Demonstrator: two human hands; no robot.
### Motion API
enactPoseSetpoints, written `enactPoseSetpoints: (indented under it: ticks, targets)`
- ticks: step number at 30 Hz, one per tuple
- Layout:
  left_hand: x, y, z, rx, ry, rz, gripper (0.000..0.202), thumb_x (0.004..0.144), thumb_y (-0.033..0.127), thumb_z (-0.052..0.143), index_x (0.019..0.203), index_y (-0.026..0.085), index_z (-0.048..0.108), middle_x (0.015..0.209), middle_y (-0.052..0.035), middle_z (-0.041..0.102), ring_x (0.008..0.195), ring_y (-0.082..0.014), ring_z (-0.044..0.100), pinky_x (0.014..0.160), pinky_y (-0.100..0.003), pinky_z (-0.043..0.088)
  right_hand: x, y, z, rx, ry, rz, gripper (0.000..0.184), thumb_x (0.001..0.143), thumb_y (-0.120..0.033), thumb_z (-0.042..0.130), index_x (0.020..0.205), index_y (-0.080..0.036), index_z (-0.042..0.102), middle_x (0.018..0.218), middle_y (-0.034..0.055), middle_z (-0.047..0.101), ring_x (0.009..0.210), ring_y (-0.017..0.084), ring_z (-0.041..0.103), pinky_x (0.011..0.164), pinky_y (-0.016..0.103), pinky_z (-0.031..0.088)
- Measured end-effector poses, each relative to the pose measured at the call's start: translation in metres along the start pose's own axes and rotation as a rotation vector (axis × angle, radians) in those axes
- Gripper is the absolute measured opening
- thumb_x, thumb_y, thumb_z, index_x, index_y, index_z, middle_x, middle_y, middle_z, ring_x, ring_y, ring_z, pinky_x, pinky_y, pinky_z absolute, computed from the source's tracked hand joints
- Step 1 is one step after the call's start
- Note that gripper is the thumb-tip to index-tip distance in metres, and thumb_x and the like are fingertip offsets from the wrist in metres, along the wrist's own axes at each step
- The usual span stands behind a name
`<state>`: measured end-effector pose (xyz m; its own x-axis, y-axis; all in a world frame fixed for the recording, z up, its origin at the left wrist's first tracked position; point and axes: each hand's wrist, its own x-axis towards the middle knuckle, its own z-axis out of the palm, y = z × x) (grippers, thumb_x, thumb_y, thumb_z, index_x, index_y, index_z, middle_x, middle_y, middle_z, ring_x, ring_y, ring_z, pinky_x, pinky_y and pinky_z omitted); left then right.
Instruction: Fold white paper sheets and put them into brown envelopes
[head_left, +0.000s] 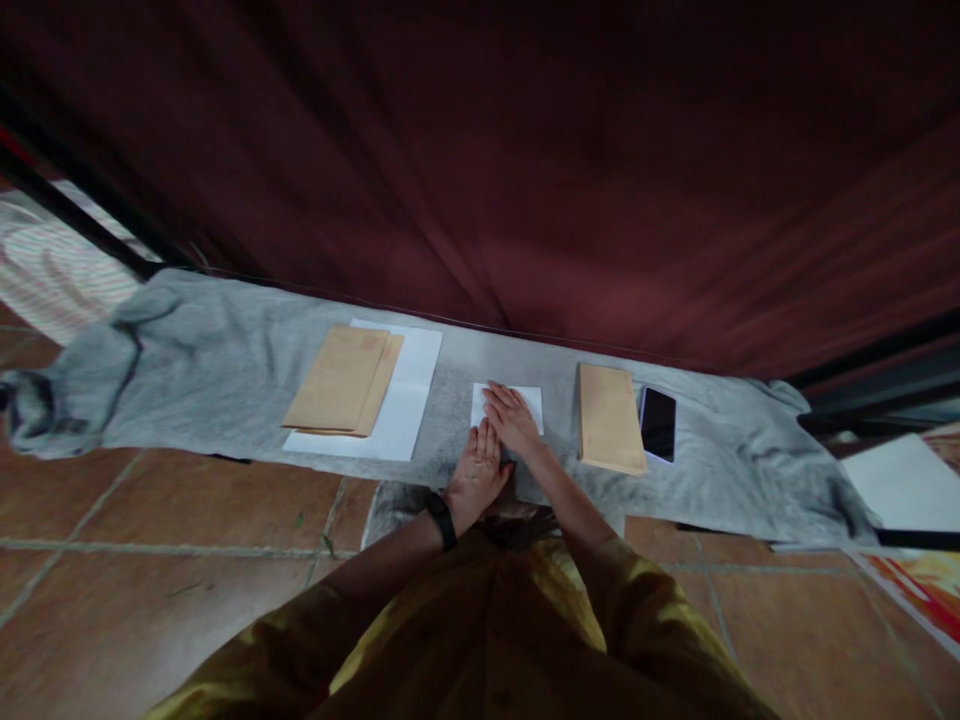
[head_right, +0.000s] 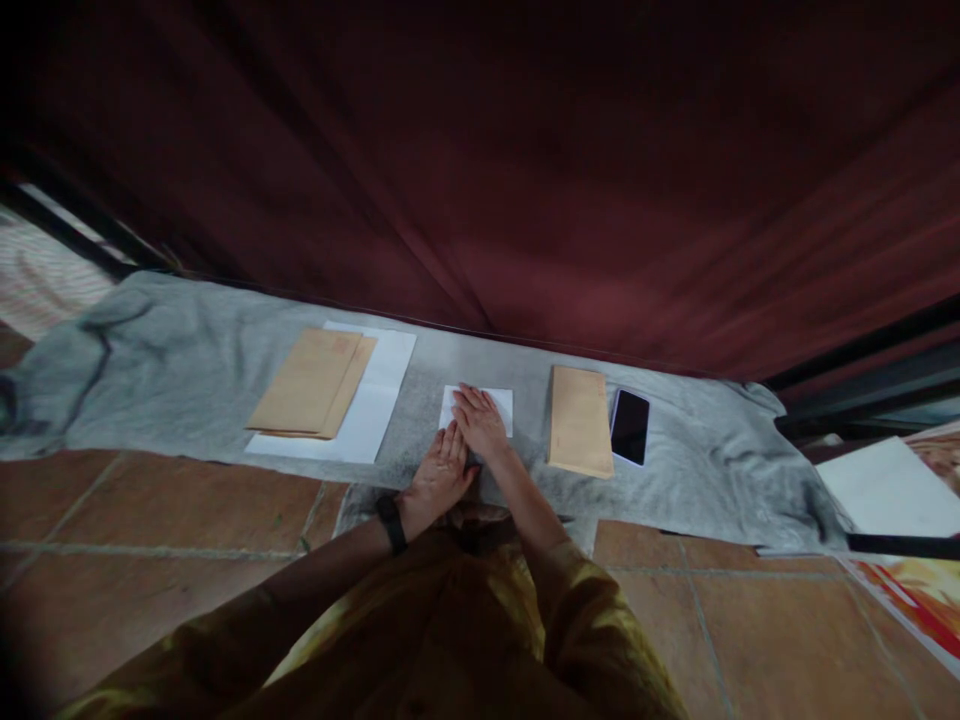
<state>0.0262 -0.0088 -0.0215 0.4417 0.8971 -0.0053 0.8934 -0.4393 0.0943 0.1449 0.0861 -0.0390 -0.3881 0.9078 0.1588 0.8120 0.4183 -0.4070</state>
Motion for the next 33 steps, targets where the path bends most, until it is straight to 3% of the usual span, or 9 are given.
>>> enactPoseSetpoints:
  ticks: [7, 17, 23, 28, 33]
  targets:
    - [-0.001, 0.0, 0.004, 0.013, 0.035, -0.01, 0.069, 0.098, 0.035, 0.036, 0.157, 0.001, 0.028, 0.163, -0.0237, 0.031, 0.155, -0.0328, 0.022, 0.125, -0.054, 0.02, -0.024, 0.018, -0.01, -0.074, 0.094, 0.079, 0.046, 0.107, -0.029, 0.037, 0.149, -0.018, 0.051, 0.158, 0.0106, 0.046, 0.148, 0.021, 0.039, 0.124, 0.045, 0.027]
    - [-0.002, -0.004, 0.008, -0.042, 0.061, -0.001, 0.07, 0.098, 0.034, 0.037, 0.156, -0.002, 0.027, 0.163, -0.0261, 0.028, 0.155, -0.0328, 0.021, 0.125, -0.054, 0.023, -0.056, 0.026, -0.016, -0.135, 0.184, 0.175, 0.047, 0.107, -0.033, 0.039, 0.151, -0.02, 0.049, 0.159, 0.0107, 0.044, 0.149, 0.023, 0.038, 0.123, 0.048, 0.027]
    - [-0.002, -0.004, 0.007, -0.034, 0.073, 0.003, 0.067, 0.097, 0.031, 0.038, 0.154, -0.005, 0.032, 0.162, -0.0273, 0.031, 0.155, -0.0325, 0.021, 0.126, -0.05, 0.023, -0.073, 0.019, -0.021, -0.093, 0.278, 0.266, 0.046, 0.105, -0.022, 0.038, 0.147, -0.014, 0.053, 0.158, 0.0126, 0.046, 0.149, 0.025, 0.036, 0.122, 0.049, 0.031]
    - [-0.006, -0.007, 0.007, -0.059, 0.111, 0.019, 0.068, 0.095, 0.028, 0.04, 0.155, -0.002, 0.03, 0.163, -0.0248, 0.031, 0.156, -0.0301, 0.02, 0.126, -0.05, 0.023, -0.092, -0.006, -0.019, -0.027, 0.133, 0.056, 0.045, 0.104, -0.026, 0.043, 0.148, -0.021, 0.054, 0.155, 0.0069, 0.051, 0.146, 0.02, 0.043, 0.123, 0.044, 0.032]
    - [-0.01, -0.009, 0.004, -0.072, 0.141, 0.013, 0.066, 0.097, 0.031, 0.04, 0.155, 0.0, 0.032, 0.164, -0.0227, 0.03, 0.156, -0.0284, 0.019, 0.126, -0.048, 0.024, -0.105, -0.017, -0.019, -0.065, 0.094, 0.079, 0.045, 0.105, -0.028, 0.042, 0.149, -0.02, 0.052, 0.154, 0.0074, 0.051, 0.144, 0.021, 0.046, 0.123, 0.044, 0.033]
